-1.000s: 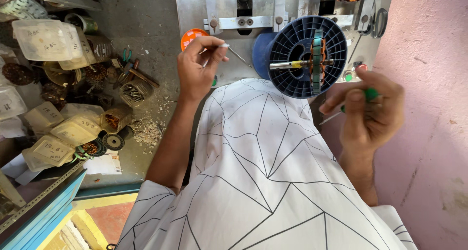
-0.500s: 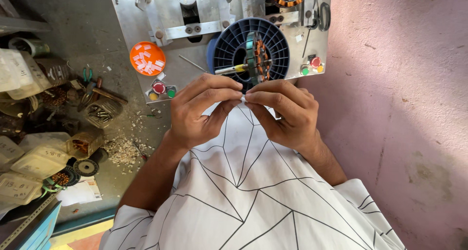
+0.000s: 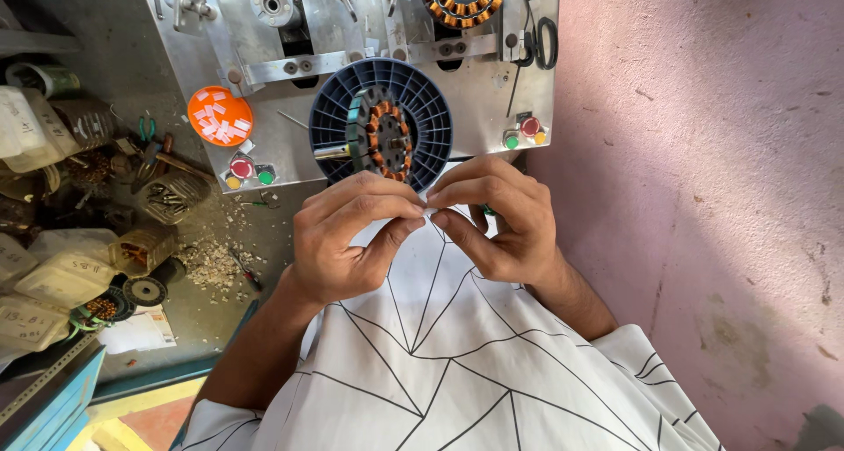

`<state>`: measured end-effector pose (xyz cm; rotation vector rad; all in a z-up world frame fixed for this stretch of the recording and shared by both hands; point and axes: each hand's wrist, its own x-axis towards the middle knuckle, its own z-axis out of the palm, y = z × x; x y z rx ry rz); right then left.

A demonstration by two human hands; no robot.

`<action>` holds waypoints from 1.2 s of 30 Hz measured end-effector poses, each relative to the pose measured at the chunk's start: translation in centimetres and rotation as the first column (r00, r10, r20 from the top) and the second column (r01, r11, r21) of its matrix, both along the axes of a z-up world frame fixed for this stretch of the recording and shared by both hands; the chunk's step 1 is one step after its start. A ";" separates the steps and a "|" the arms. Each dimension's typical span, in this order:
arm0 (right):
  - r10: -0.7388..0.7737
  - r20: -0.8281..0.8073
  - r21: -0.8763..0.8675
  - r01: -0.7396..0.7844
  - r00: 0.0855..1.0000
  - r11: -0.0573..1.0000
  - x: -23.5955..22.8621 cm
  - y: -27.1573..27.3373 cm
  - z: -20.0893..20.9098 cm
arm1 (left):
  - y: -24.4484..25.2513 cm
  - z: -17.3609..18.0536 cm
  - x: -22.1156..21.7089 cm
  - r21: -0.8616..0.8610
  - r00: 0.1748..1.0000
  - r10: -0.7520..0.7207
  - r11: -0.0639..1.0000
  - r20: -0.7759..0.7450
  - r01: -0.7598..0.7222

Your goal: The person inserts small white insulating pieces into the slots of a motor stator using a green-handled screwdriver. They repeatedly pick pieces from an orange tray, place them into the stator, and use the screwdriver to adjust or secure them. The person also briefly interacts with the machine's control panel.

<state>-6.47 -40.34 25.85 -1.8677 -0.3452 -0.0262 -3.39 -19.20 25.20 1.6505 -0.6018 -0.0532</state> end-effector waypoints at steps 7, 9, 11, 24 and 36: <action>0.119 -0.017 0.070 -0.117 0.993 0.991 0.9 -2.6 -0.3 | -2.5 0.6 -0.2 0.100 1.000 0.021 0.995 0.009 -0.022; 0.144 -0.038 0.078 -0.141 0.989 0.987 1.1 -3.2 -0.5 | -3.1 0.6 -0.4 0.113 1.000 0.029 0.993 -0.004 -0.029; 0.169 -0.049 0.092 -0.164 0.984 0.982 1.3 -3.8 -0.7 | -3.7 0.6 -0.6 0.144 0.999 0.050 0.988 -0.005 -0.049; 0.298 -0.069 0.141 -0.286 0.952 0.948 2.5 -4.7 -2.2 | -5.1 0.6 -1.9 0.215 0.981 0.190 0.961 -0.040 -0.177; 0.302 -0.020 0.101 -0.299 0.953 0.949 3.1 -4.3 -2.2 | -5.1 0.0 -2.2 0.221 0.971 0.238 0.949 -0.033 -0.225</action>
